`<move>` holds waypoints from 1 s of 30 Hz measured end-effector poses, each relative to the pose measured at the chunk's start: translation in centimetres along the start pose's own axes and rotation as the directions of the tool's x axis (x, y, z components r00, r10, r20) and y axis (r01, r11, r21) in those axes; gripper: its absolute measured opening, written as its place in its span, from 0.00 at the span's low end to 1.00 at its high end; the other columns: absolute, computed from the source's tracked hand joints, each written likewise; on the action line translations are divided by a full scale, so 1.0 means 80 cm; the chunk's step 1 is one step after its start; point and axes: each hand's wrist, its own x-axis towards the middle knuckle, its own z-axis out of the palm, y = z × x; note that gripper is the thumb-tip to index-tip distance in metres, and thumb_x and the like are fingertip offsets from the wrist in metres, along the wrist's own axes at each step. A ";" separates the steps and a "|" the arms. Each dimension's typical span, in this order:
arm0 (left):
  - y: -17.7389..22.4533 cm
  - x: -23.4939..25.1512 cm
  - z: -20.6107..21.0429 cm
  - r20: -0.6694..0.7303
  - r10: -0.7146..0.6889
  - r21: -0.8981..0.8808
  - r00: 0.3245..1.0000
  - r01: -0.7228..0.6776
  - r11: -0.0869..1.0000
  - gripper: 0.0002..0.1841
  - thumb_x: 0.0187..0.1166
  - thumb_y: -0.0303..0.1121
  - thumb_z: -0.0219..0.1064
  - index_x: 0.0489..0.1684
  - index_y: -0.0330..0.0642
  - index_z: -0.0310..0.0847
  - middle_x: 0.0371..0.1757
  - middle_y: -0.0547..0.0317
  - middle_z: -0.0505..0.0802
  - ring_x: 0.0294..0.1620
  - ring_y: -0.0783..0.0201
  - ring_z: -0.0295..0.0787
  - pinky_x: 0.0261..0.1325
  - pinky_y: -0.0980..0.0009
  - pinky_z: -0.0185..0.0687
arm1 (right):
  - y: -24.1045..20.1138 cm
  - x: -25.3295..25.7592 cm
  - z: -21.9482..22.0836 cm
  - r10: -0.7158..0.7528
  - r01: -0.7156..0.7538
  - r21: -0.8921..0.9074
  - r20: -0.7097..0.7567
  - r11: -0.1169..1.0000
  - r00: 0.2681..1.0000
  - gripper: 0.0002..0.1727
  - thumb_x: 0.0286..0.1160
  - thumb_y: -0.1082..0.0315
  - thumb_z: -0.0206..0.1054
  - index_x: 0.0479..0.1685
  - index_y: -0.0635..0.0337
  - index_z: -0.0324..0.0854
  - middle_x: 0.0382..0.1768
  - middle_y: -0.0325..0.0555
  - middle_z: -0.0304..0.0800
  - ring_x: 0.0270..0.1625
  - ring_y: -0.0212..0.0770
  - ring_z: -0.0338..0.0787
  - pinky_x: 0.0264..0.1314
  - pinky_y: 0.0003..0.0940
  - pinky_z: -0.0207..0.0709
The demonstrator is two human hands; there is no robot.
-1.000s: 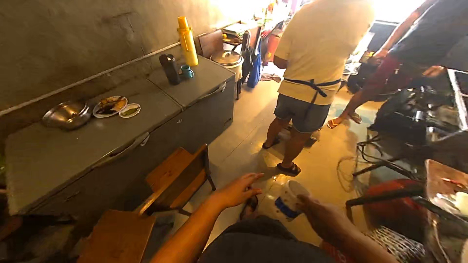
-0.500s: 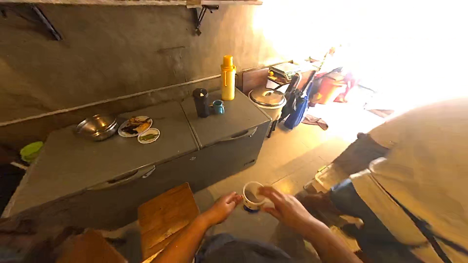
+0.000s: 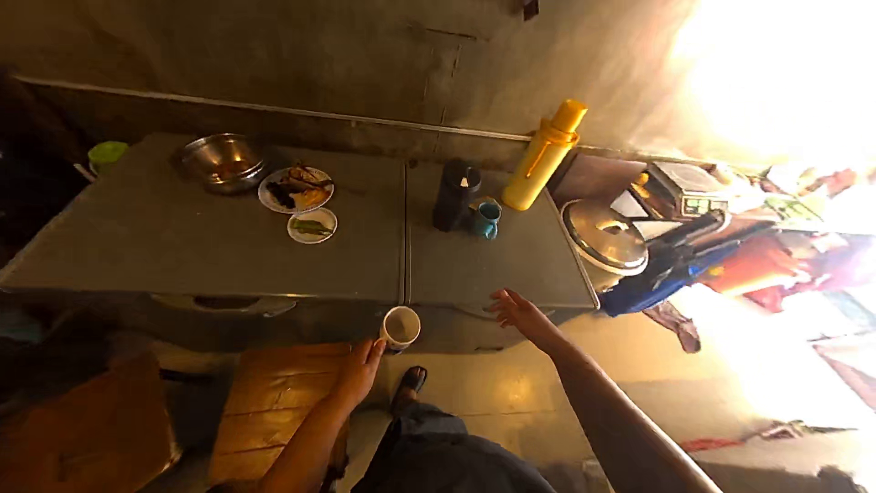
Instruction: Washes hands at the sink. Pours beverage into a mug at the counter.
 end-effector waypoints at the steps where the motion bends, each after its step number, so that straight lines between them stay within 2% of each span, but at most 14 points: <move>1: 0.007 0.019 0.000 0.008 -0.029 0.004 1.000 0.029 1.000 0.27 0.95 0.47 0.48 0.67 0.29 0.78 0.62 0.35 0.87 0.67 0.46 0.83 0.74 0.48 0.73 | -0.016 0.037 -0.011 0.021 -0.021 0.012 0.017 1.000 1.000 0.30 0.99 0.51 0.37 0.83 0.66 0.66 0.68 0.61 0.84 0.60 0.48 0.90 0.65 0.43 0.82; 7: 0.054 0.126 0.005 0.070 -0.065 0.056 0.995 0.061 0.997 0.27 0.94 0.48 0.50 0.63 0.29 0.81 0.56 0.35 0.88 0.61 0.45 0.85 0.70 0.46 0.76 | -0.086 0.253 -0.047 0.085 -0.064 0.354 -0.042 0.933 0.995 0.38 0.96 0.43 0.43 0.90 0.65 0.59 0.87 0.63 0.66 0.84 0.54 0.75 0.84 0.45 0.72; 9: 0.071 0.158 0.006 0.099 -0.054 0.056 0.994 0.049 0.997 0.26 0.93 0.47 0.51 0.62 0.29 0.81 0.57 0.37 0.88 0.61 0.46 0.85 0.70 0.48 0.76 | -0.106 0.307 -0.045 0.126 -0.082 0.487 -0.058 0.869 0.990 0.40 0.94 0.40 0.44 0.88 0.67 0.61 0.84 0.63 0.70 0.84 0.53 0.75 0.84 0.45 0.71; 11: 0.084 0.185 0.011 0.110 -0.034 0.055 0.993 0.028 0.998 0.25 0.93 0.47 0.51 0.61 0.30 0.81 0.56 0.38 0.88 0.60 0.48 0.86 0.69 0.49 0.78 | -0.112 0.349 -0.041 0.104 -0.051 0.594 -0.054 0.803 0.993 0.41 0.93 0.37 0.44 0.84 0.68 0.66 0.77 0.62 0.78 0.79 0.50 0.80 0.82 0.45 0.74; 13: 0.095 0.204 0.012 0.117 -0.037 0.052 0.992 0.031 0.998 0.25 0.92 0.47 0.52 0.60 0.31 0.82 0.56 0.40 0.89 0.59 0.50 0.86 0.69 0.51 0.78 | -0.108 0.373 -0.031 0.028 0.031 0.664 -0.078 0.747 0.997 0.39 0.93 0.38 0.42 0.79 0.67 0.70 0.65 0.58 0.87 0.68 0.46 0.87 0.74 0.43 0.79; 15: 0.103 0.216 0.014 0.121 -0.050 0.054 0.991 0.044 0.998 0.24 0.93 0.47 0.51 0.60 0.31 0.82 0.56 0.41 0.88 0.58 0.51 0.86 0.68 0.53 0.78 | -0.103 0.377 -0.026 0.050 0.073 0.659 -0.165 0.749 0.985 0.38 0.93 0.37 0.43 0.66 0.67 0.79 0.49 0.53 0.90 0.54 0.43 0.89 0.64 0.41 0.82; 17: 0.108 0.226 0.015 0.106 -0.056 0.037 0.993 0.052 0.998 0.24 0.93 0.46 0.51 0.60 0.32 0.82 0.56 0.42 0.88 0.56 0.52 0.85 0.66 0.53 0.79 | -0.098 0.368 -0.034 0.107 0.109 0.637 -0.291 0.763 0.951 0.34 0.91 0.39 0.50 0.45 0.65 0.84 0.30 0.44 0.83 0.37 0.39 0.84 0.50 0.38 0.80; 19: 0.112 0.231 0.015 0.091 -0.069 0.035 0.993 0.066 0.997 0.24 0.93 0.47 0.51 0.61 0.32 0.82 0.57 0.41 0.88 0.57 0.52 0.85 0.66 0.53 0.79 | -0.090 0.348 -0.058 0.101 0.154 0.621 -0.356 0.768 0.929 0.31 0.91 0.41 0.53 0.31 0.60 0.80 0.19 0.36 0.76 0.26 0.34 0.79 0.40 0.33 0.80; 20: 0.114 0.231 0.017 0.083 -0.071 0.034 0.994 0.068 0.997 0.25 0.93 0.47 0.51 0.61 0.32 0.82 0.56 0.41 0.88 0.57 0.52 0.85 0.66 0.53 0.78 | -0.088 0.333 -0.075 0.092 0.157 0.591 -0.368 0.791 0.925 0.31 0.90 0.41 0.56 0.29 0.60 0.80 0.17 0.35 0.75 0.24 0.33 0.79 0.39 0.33 0.81; 24: 0.126 0.232 0.032 0.035 -0.027 0.018 0.999 0.027 0.999 0.25 0.93 0.48 0.51 0.58 0.31 0.82 0.53 0.41 0.88 0.55 0.51 0.85 0.64 0.52 0.78 | -0.104 0.250 -0.163 0.015 0.081 0.286 -0.318 0.955 0.948 0.31 0.86 0.41 0.61 0.42 0.66 0.86 0.24 0.37 0.79 0.28 0.32 0.82 0.43 0.34 0.83; 25: 0.133 0.232 0.037 0.040 -0.004 0.015 0.999 0.004 1.000 0.25 0.93 0.47 0.51 0.59 0.30 0.81 0.54 0.40 0.88 0.56 0.51 0.85 0.66 0.53 0.78 | -0.111 0.226 -0.182 -0.014 0.066 0.171 -0.290 0.983 0.957 0.30 0.86 0.41 0.62 0.42 0.66 0.85 0.24 0.37 0.79 0.28 0.31 0.80 0.42 0.34 0.81; 27: 0.146 0.235 0.049 0.065 0.047 0.017 0.997 -0.048 0.999 0.25 0.93 0.47 0.50 0.62 0.30 0.81 0.58 0.39 0.88 0.60 0.51 0.84 0.69 0.54 0.76 | -0.127 0.179 -0.212 -0.121 0.094 -0.127 -0.229 0.987 0.966 0.28 0.85 0.44 0.64 0.32 0.64 0.85 0.22 0.39 0.78 0.25 0.31 0.77 0.36 0.34 0.76; 29: 0.160 0.237 0.060 0.124 0.073 0.020 0.990 -0.076 0.997 0.26 0.93 0.48 0.49 0.64 0.31 0.81 0.61 0.39 0.88 0.65 0.51 0.84 0.73 0.53 0.74 | -0.140 0.137 -0.224 -0.241 0.159 -0.413 -0.154 0.897 0.958 0.29 0.79 0.42 0.70 0.20 0.60 0.81 0.16 0.40 0.74 0.21 0.36 0.74 0.28 0.40 0.70; 30: 0.167 0.240 0.066 0.147 0.099 0.018 0.984 -0.103 0.995 0.26 0.93 0.48 0.49 0.64 0.32 0.81 0.60 0.40 0.88 0.63 0.53 0.84 0.72 0.55 0.75 | -0.144 0.121 -0.227 -0.267 0.165 -0.534 -0.120 0.829 0.956 0.31 0.75 0.39 0.73 0.16 0.57 0.79 0.14 0.41 0.74 0.20 0.39 0.75 0.25 0.44 0.69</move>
